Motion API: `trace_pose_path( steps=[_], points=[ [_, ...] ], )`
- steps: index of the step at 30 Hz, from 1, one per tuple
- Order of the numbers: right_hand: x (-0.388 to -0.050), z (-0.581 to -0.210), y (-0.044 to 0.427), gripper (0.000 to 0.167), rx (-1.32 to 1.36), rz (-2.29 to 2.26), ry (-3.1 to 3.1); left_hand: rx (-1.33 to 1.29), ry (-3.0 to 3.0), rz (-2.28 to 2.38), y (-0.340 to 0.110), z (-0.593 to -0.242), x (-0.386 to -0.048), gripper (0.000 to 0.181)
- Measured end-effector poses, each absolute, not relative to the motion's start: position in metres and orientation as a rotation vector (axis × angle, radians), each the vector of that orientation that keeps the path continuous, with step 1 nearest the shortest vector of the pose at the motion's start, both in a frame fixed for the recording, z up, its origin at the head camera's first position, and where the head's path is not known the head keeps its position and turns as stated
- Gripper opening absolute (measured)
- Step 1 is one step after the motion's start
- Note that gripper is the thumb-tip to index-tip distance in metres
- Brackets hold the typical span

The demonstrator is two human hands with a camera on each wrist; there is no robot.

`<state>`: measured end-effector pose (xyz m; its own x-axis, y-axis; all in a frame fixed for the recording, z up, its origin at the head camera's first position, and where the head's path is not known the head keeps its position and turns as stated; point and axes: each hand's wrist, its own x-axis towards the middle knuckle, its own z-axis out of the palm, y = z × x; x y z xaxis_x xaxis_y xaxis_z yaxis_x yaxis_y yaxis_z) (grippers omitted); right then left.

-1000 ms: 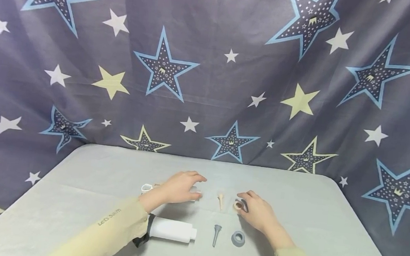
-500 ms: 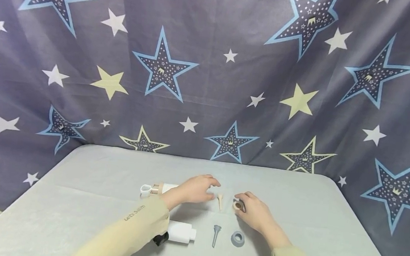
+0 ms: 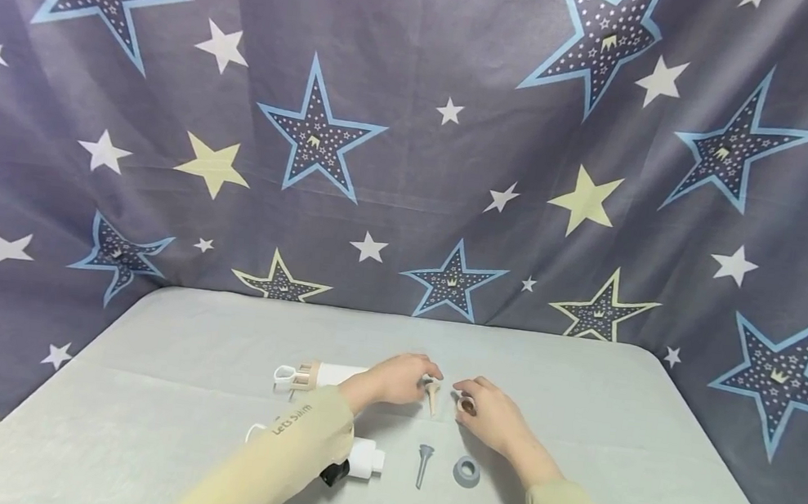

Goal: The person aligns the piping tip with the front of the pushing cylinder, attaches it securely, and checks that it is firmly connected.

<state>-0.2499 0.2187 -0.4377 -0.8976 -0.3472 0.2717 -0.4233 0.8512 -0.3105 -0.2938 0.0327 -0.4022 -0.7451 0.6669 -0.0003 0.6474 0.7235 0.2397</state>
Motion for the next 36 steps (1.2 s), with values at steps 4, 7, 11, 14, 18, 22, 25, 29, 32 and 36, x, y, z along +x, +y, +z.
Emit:
trace_pose_path(
  steps=[4, 7, 11, 14, 18, 22, 25, 29, 32, 36],
  points=[
    [-0.251, -0.439, 0.218, 0.035, 0.591, 0.550, -2.822, 1.118, 2.821, 0.349, 0.037, -0.418, -0.302, 0.036],
    [-0.251, -0.441, 0.219, 0.034, 0.598, 0.559, -2.816, 1.118, 2.808, 0.349, 0.039, -0.420, -0.302, 0.035],
    [-0.251, -0.441, 0.219, 0.033, 0.607, 0.560, -2.805, 1.096, 2.802, 0.309, 0.040, -0.410, -0.292, 0.034],
    [-0.251, -0.441, 0.220, 0.032, 0.612, 0.560, -2.793, 1.115, 2.818, 0.252, 0.041, -0.413, -0.292, 0.033],
    [-0.251, -0.440, 0.220, 0.029, 0.614, 0.567, -2.788, 1.134, 2.838, 0.201, 0.041, -0.413, -0.291, 0.031],
    [-0.250, -0.438, 0.220, 0.026, 0.611, 0.573, -2.797, 1.125, 2.851, 0.230, 0.042, -0.412, -0.290, 0.026],
    [-0.249, -0.438, 0.219, 0.025, 0.604, 0.586, -2.805, 1.093, 2.858, 0.271, 0.042, -0.413, -0.289, 0.021],
    [-0.250, -0.438, 0.220, 0.024, 0.602, 0.588, -2.812, 1.044, 2.880, 0.303, 0.041, -0.413, -0.288, 0.018],
    [-0.250, -0.437, 0.220, 0.023, 0.602, 0.595, -2.817, 1.010, 2.896, 0.325, 0.040, -0.413, -0.288, 0.017],
    [-0.250, -0.437, 0.220, 0.023, 0.590, 0.617, -2.825, 0.970, 2.896, 0.352, 0.038, -0.413, -0.287, 0.015]
  ],
)
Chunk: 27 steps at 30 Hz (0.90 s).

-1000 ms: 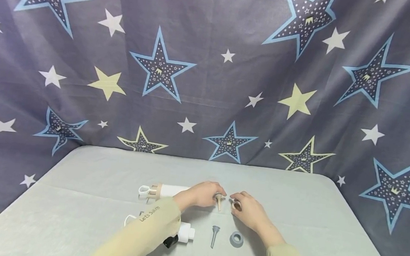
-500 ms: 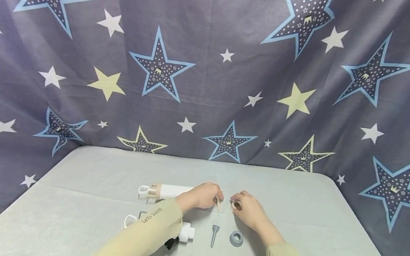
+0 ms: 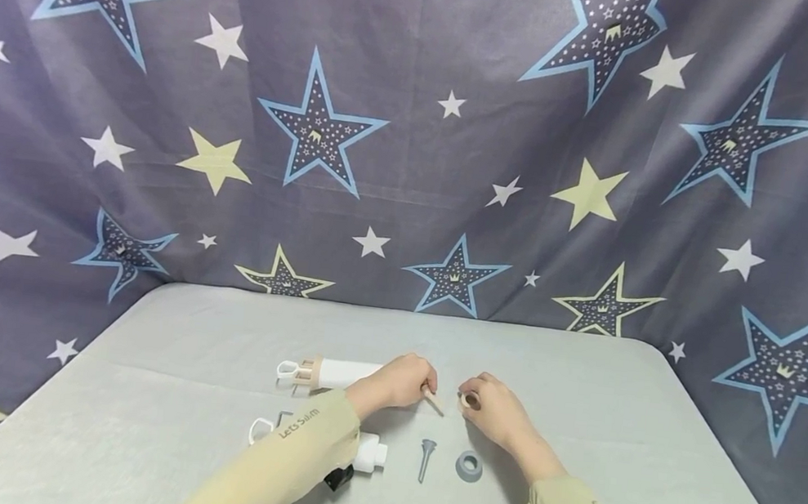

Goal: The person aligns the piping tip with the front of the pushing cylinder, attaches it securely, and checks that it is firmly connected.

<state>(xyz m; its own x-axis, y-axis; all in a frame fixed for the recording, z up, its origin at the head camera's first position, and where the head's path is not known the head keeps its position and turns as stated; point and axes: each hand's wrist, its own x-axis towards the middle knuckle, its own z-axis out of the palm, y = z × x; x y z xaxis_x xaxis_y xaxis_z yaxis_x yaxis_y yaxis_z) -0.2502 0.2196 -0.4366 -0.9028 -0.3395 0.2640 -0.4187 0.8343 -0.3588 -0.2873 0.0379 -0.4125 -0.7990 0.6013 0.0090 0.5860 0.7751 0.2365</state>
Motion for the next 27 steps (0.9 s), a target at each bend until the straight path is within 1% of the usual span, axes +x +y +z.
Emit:
trace_pose_path(
  steps=[13, 27],
  points=[
    [-0.250, -0.431, 0.222, 0.019, 0.467, 0.636, -2.857, 0.985, 2.948, 0.339, 0.032, -0.408, -0.289, 0.017],
    [-0.249, -0.426, 0.224, 0.020, 0.518, 0.686, -2.768, 1.000, 2.956, 0.383, 0.024, -0.400, -0.291, 0.011]
  ],
)
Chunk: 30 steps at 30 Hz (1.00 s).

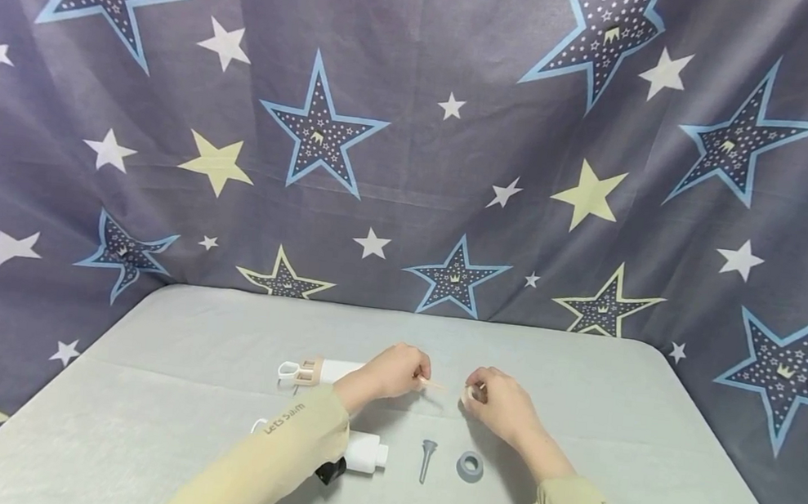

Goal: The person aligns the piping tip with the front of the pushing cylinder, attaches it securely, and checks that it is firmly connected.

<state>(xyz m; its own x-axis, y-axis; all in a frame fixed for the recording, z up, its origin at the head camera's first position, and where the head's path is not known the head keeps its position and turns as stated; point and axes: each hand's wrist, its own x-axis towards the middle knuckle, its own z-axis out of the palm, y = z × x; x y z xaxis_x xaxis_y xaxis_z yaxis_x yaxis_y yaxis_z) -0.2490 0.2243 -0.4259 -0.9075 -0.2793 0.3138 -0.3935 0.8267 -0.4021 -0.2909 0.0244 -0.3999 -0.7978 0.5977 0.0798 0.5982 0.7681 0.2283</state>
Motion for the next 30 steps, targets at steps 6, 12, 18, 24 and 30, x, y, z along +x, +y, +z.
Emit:
trace_pose_path(
  steps=[6, 12, 18, 24, 30],
  points=[
    [-0.251, -0.421, 0.224, 0.021, 0.530, 0.701, -2.737, -0.980, -2.950, -0.405, 0.021, -0.396, -0.293, 0.005],
    [-0.253, -0.418, 0.222, 0.024, 0.549, 0.705, -2.697, -0.969, -2.948, -0.426, 0.015, -0.391, -0.293, 0.005],
    [-0.253, -0.416, 0.221, 0.024, 0.577, 0.682, -2.667, -0.966, -2.951, -0.456, 0.009, -0.388, -0.295, 0.007],
    [-0.254, -0.417, 0.221, 0.025, 0.605, 0.699, -2.630, -0.968, -2.950, -0.500, 0.003, -0.384, -0.296, 0.008],
    [-0.253, -0.416, 0.220, 0.028, 0.627, 0.719, -2.572, -0.961, -2.949, -0.571, -0.002, -0.381, -0.297, 0.009]
  ],
)
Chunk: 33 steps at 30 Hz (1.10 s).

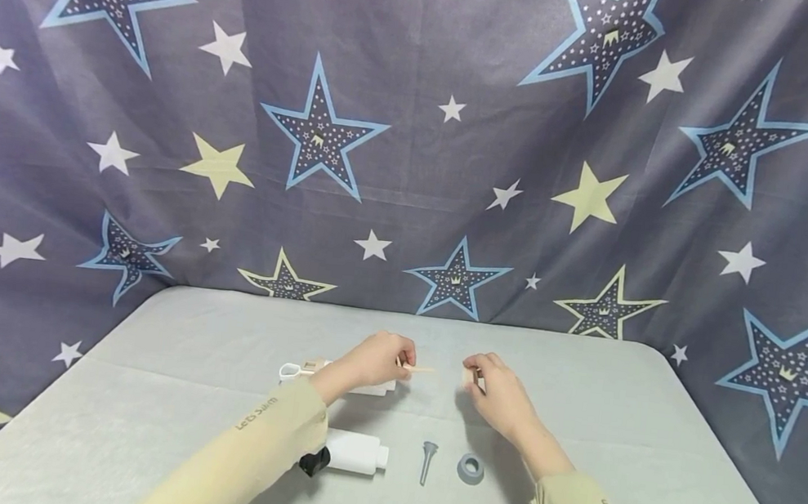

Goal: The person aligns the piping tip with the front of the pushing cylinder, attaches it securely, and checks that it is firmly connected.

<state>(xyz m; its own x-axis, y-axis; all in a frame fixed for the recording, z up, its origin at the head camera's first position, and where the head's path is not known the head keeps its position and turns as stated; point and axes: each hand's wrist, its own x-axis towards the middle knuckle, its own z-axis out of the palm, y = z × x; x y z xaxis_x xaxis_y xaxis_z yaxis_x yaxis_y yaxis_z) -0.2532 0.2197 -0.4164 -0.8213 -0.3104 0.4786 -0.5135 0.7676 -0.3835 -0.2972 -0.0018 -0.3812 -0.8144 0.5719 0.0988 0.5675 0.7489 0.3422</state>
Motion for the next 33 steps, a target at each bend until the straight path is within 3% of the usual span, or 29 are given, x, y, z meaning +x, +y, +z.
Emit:
trace_pose_path(
  steps=[33],
  points=[
    [-0.251, -0.405, 0.202, 0.033, 0.499, 1.119, -2.503, 0.920, 2.989, 0.857, -0.036, -0.360, -0.288, 0.012]
  ],
)
